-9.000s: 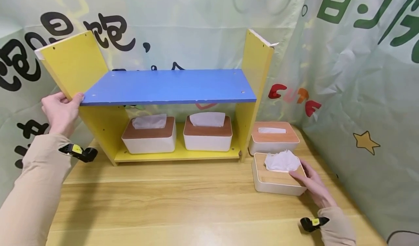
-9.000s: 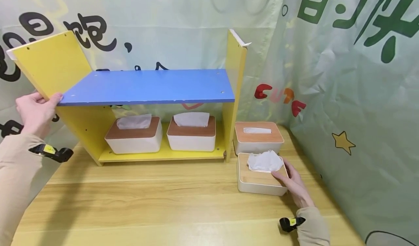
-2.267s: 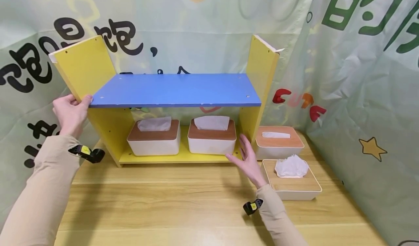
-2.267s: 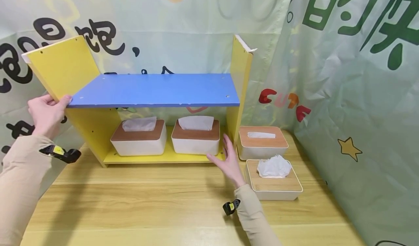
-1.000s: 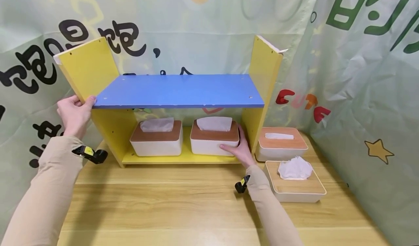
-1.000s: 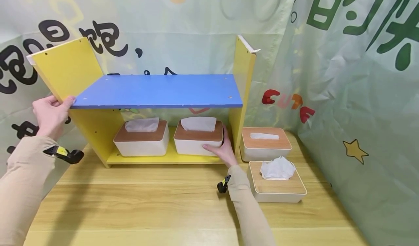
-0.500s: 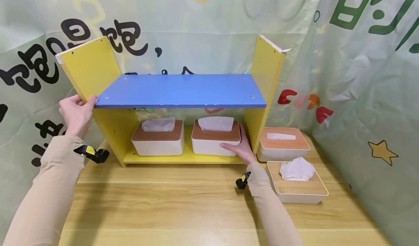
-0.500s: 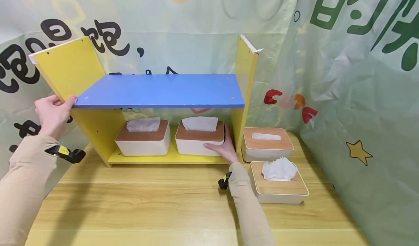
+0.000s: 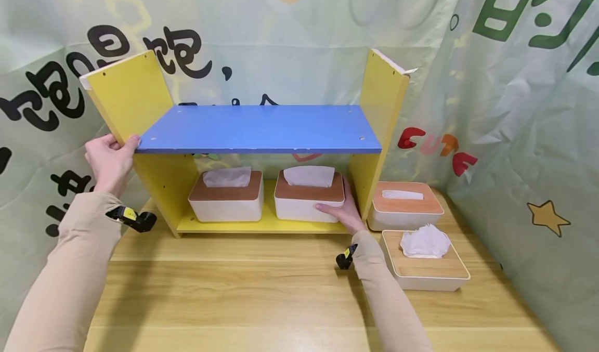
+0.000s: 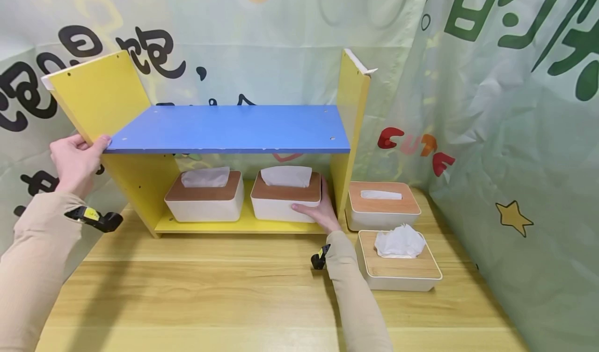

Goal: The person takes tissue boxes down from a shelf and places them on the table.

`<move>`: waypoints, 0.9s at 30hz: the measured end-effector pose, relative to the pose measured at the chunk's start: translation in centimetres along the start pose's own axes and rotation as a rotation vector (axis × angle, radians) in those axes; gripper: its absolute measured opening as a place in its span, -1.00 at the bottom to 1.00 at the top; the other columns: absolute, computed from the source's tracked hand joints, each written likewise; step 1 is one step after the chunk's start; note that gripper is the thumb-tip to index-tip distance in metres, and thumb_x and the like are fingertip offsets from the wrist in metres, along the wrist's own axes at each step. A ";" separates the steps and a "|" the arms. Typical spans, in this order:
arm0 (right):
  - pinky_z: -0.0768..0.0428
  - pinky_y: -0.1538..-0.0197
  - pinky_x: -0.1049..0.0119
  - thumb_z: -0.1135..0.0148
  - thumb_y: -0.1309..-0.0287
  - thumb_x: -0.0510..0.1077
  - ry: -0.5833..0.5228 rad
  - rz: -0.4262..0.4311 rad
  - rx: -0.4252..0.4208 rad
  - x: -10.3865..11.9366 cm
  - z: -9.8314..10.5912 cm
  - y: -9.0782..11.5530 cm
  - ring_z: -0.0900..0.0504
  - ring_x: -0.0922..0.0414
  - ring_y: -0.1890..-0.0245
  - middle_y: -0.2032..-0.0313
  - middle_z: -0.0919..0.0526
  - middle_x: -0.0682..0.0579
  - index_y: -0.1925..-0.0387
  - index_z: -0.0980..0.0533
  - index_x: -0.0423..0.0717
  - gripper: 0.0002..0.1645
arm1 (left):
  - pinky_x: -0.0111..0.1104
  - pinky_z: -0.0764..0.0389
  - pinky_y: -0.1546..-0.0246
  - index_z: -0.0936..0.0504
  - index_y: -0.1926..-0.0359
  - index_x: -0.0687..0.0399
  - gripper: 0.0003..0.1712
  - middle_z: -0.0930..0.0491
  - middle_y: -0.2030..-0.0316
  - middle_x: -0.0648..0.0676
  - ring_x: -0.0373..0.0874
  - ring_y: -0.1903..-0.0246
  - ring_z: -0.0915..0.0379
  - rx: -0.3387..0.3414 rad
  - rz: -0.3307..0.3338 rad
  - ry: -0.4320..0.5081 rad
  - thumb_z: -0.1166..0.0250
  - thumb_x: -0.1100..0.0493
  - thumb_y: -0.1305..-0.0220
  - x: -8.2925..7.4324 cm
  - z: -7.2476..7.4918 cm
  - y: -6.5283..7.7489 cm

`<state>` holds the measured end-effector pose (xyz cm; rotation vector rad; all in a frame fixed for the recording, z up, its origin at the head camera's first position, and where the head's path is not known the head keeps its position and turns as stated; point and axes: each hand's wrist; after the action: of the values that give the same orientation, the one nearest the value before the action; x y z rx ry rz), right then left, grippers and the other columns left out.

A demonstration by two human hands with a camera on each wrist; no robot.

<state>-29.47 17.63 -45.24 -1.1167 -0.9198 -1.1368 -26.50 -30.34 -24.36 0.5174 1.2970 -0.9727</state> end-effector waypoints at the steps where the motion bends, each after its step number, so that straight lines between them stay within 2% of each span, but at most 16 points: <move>1: 0.11 -0.63 -0.19 -0.58 0.04 -0.09 -0.005 0.001 0.000 0.0 0.0 0.0 0.24 -0.10 -0.63 -0.63 0.27 -0.04 -0.62 0.33 0.15 0.50 | -0.77 -0.56 0.37 -0.48 -0.33 0.26 -0.40 -0.46 0.73 -0.59 -0.68 0.55 -0.48 0.000 0.001 0.001 -0.31 0.10 -0.33 0.0 0.0 0.0; 13: 0.17 -0.63 -0.20 -0.55 0.02 -0.16 -0.030 0.010 0.012 -0.2 0.0 -0.2 0.26 -0.10 -0.63 -0.63 0.30 -0.05 -0.61 0.36 0.15 0.49 | -0.77 -0.57 0.36 -0.47 -0.34 0.25 -0.39 -0.45 0.73 -0.59 -0.68 0.55 -0.48 0.006 0.009 -0.002 -0.30 0.10 -0.34 -0.2 0.0 0.1; 21: 0.20 -0.63 -0.18 -0.49 -0.02 -0.23 -0.059 -0.047 0.051 0.8 0.3 -0.2 0.32 -0.09 -0.63 -0.63 0.36 -0.06 -0.61 0.40 0.05 0.46 | -0.78 -0.55 0.37 -0.45 -0.35 0.26 -0.38 -0.42 0.76 -0.60 -0.69 0.55 -0.47 0.007 0.005 -0.008 -0.30 0.09 -0.35 -0.1 0.0 -0.1; 27: 0.20 -0.64 -0.17 -0.48 -0.05 -0.21 -0.068 -0.035 0.044 0.2 0.2 -0.2 0.33 -0.04 -0.64 -0.63 0.37 0.02 -0.61 0.40 0.15 0.46 | -0.78 -0.55 0.37 -0.45 -0.34 0.27 -0.38 -0.42 0.76 -0.60 -0.69 0.56 -0.47 0.002 -0.003 -0.005 -0.30 0.10 -0.35 0.0 0.0 -0.1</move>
<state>-29.66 17.76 -44.93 -1.1133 -1.0163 -1.1074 -26.58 -30.39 -24.34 0.5139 1.2925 -0.9773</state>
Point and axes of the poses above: each hand's wrist, its own y-axis away from the middle knuckle, its own z-axis out of the back of the hand, x = y × z
